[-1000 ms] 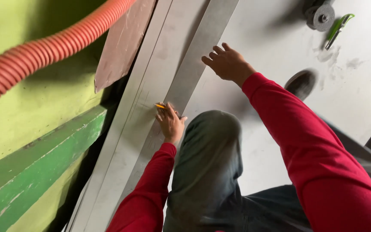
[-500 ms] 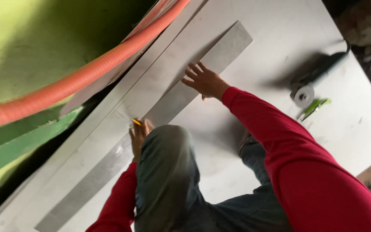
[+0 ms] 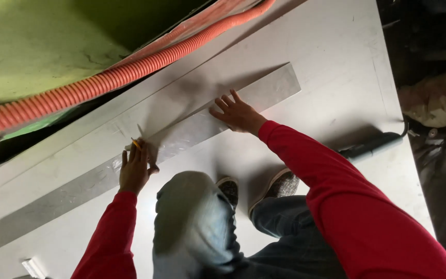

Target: The person uses a pencil and a metal straightedge to draw straight lines on a large white sheet. They repeatedly reposition the straightedge and draw along its edge to create multiple parallel markings across the surface.

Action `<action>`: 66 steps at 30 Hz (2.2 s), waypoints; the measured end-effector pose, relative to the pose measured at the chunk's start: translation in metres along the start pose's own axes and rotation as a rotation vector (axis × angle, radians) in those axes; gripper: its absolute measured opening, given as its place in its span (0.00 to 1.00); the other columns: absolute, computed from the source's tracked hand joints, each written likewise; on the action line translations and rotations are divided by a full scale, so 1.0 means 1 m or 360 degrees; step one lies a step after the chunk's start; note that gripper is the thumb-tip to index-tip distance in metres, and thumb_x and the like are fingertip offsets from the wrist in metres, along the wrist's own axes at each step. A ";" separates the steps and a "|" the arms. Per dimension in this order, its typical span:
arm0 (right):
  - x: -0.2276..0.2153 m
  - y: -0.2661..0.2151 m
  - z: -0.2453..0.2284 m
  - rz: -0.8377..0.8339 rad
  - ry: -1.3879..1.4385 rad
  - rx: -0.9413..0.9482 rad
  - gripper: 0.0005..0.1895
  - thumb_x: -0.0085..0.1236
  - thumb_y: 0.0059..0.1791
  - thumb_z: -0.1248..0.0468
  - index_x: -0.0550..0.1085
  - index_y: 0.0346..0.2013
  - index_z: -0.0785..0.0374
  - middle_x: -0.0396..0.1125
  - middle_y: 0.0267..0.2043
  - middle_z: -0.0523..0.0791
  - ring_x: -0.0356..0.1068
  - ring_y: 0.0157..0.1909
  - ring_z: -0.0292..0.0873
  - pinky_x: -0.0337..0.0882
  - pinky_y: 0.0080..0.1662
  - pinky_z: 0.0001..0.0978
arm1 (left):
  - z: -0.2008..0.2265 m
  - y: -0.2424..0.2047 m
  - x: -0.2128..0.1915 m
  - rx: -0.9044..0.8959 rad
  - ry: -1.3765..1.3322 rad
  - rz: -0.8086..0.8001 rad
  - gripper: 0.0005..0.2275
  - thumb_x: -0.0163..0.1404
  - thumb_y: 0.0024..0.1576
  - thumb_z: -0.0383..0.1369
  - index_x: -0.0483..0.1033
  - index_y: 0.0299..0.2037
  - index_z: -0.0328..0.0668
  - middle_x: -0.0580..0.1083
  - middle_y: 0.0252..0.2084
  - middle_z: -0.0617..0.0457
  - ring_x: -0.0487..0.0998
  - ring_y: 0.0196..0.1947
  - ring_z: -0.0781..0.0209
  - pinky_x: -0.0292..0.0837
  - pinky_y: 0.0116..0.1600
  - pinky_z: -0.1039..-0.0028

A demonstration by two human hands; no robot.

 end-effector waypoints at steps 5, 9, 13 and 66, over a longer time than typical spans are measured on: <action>0.006 -0.023 0.051 -0.0121 -0.0022 -0.0011 0.51 0.72 0.40 0.51 0.56 0.75 0.48 0.56 0.70 0.56 0.58 0.70 0.61 0.55 0.68 0.68 | -0.003 0.002 0.000 0.0014 0.0003 0.0214 0.52 0.61 0.40 0.55 0.57 0.73 0.31 0.63 0.72 0.32 0.62 0.73 0.36 0.60 0.70 0.38; 0.000 -0.072 0.134 -0.0197 -0.0228 0.0140 0.54 0.74 0.36 0.51 0.59 0.74 0.44 0.55 0.73 0.54 0.54 0.73 0.59 0.54 0.68 0.70 | 0.003 0.000 -0.018 -0.0169 -0.0177 0.0390 0.51 0.61 0.42 0.56 0.58 0.71 0.26 0.62 0.72 0.27 0.60 0.73 0.29 0.59 0.68 0.32; -0.008 -0.132 0.235 0.0231 -0.0294 0.0061 0.48 0.64 0.40 0.54 0.63 0.76 0.46 0.62 0.69 0.58 0.56 0.74 0.58 0.52 0.64 0.81 | -0.005 0.011 -0.014 -0.0346 -0.0378 0.0156 0.56 0.64 0.43 0.52 0.42 0.75 0.29 0.51 0.76 0.25 0.50 0.76 0.28 0.47 0.72 0.32; -0.114 -0.117 0.242 -0.0170 0.0623 0.0944 0.53 0.68 0.43 0.60 0.50 0.78 0.57 0.37 0.79 0.56 0.24 0.78 0.59 0.47 0.66 0.81 | 0.093 0.125 -0.005 -0.0770 -0.0579 0.0323 0.46 0.69 0.52 0.44 0.49 0.76 0.43 0.48 0.79 0.42 0.46 0.79 0.40 0.48 0.72 0.31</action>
Point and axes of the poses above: each hand's wrist, its own y-axis towards the middle knuckle, its own x-axis out of the palm, z = x × y, the point moved 1 cm from there along y, towards the middle knuckle
